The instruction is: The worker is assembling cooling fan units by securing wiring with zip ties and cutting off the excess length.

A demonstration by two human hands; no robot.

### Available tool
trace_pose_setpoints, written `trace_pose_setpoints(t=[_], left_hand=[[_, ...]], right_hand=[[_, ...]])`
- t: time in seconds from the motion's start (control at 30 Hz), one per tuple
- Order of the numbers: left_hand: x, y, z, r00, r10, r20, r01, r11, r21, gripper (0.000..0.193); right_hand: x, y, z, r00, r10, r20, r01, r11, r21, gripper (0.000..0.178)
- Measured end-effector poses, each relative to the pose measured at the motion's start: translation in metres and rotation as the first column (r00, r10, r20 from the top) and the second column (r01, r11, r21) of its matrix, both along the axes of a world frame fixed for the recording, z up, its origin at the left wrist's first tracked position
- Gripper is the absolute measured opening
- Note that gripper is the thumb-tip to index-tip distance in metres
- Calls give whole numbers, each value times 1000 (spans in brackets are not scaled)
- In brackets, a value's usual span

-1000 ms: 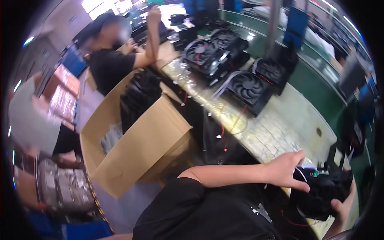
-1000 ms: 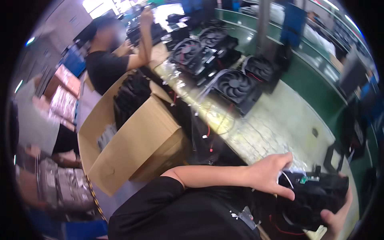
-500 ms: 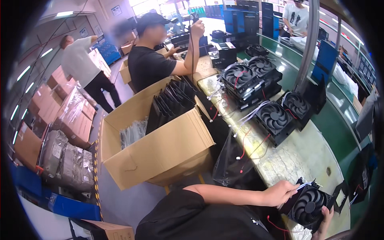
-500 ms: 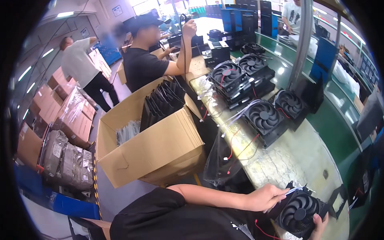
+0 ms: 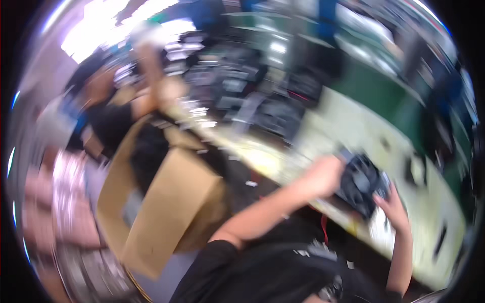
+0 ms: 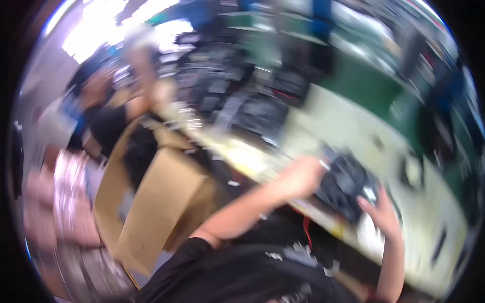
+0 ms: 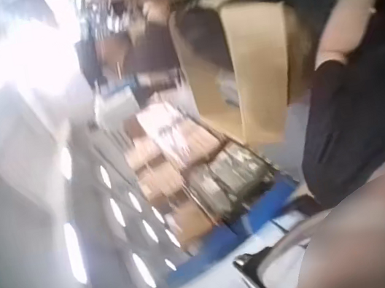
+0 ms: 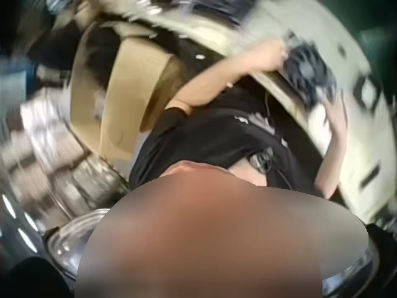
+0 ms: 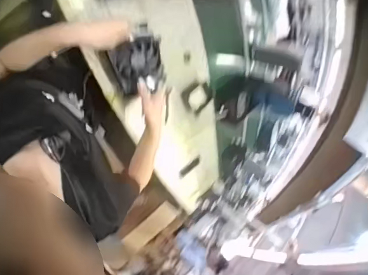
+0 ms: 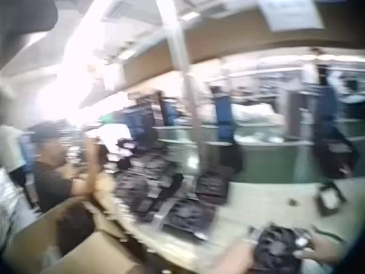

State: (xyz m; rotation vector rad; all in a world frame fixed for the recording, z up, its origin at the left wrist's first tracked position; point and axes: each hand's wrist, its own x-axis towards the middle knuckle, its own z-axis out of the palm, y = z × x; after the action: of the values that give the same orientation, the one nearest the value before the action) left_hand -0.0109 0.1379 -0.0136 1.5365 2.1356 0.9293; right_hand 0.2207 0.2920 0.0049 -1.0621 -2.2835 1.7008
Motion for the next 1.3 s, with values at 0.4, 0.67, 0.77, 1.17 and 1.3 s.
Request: trace_pose_setpoints(t=[0.4, 0.67, 0.77, 1.17, 1.3], left_hand=[[11, 11, 11, 983, -40, -177, 23, 995, -92, 35], [18, -3, 8, 990, 68, -119, -72, 997, -31, 33], [15, -7, 2, 993, 87, -73, -87, 996, 12, 33], [13, 0, 6, 995, 100, 26, -100, 995, 2, 32], [9, -6, 0, 990, 109, 90, -112, 993, 33, 31]], right_hand=[[112, 159, 42, 918, -393, 47, 167, 492, 854, 23], [42, 236, -18, 939, -131, 317, -229, 449, 864, 20], [31, 241, -24, 897, -129, 423, -324, 460, 827, 19], [46, 232, -5, 948, -97, 304, -247, 379, 892, 15], [56, 221, 2, 994, -101, 51, -7, 394, 919, 15]])
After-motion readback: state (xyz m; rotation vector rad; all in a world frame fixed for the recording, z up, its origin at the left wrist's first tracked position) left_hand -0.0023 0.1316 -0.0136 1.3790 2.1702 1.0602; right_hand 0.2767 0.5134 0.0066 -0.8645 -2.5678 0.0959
